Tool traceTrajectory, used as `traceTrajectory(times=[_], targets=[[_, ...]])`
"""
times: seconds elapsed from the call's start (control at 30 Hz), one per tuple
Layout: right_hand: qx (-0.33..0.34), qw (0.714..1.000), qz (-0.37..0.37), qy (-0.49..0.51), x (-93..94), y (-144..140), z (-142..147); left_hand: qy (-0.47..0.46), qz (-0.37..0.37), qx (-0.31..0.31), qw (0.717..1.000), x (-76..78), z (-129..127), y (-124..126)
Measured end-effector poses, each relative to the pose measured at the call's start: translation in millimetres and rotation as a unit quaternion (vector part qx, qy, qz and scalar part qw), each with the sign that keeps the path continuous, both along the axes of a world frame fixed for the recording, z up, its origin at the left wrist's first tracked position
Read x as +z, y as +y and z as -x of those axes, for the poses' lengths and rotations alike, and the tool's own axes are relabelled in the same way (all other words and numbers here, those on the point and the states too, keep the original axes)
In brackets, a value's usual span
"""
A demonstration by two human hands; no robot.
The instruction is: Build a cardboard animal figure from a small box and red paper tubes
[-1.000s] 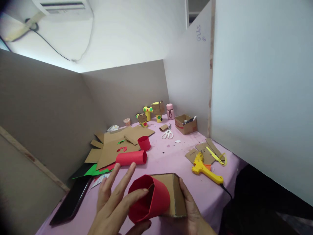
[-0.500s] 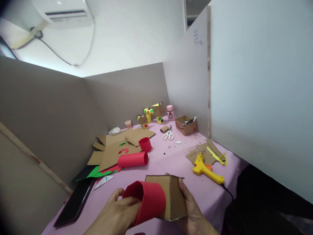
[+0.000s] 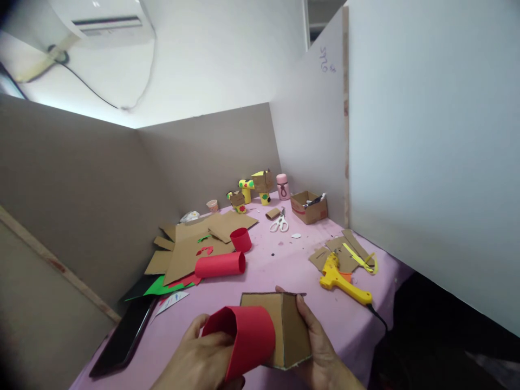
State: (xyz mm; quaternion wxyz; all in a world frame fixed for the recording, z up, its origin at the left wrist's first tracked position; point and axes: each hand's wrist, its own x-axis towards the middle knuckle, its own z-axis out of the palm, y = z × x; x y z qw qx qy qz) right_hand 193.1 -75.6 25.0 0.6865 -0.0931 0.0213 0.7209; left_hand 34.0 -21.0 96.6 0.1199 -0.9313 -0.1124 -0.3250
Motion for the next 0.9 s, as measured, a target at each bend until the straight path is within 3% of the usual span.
traceTrajectory(times=[0.27,0.47,0.6,0.9], targets=[[0.031,0.999,-0.036,0.027,-5.1,0.7,-1.2,-0.073,-0.002,-0.004,0.997,6.6,-1.0,-3.5],[0.029,0.999,-0.030,-0.009,-1.6,-1.8,0.2,0.033,0.022,0.027,0.999,24.5,6.5,-13.2],[0.034,0.999,-0.026,-0.009,-1.9,-1.0,-1.0,0.046,0.025,0.028,0.998,33.0,8.5,-19.3],[0.001,1.000,-0.021,-0.006,-1.3,-0.8,4.8,0.073,0.002,0.014,0.997,31.2,10.7,-15.8]])
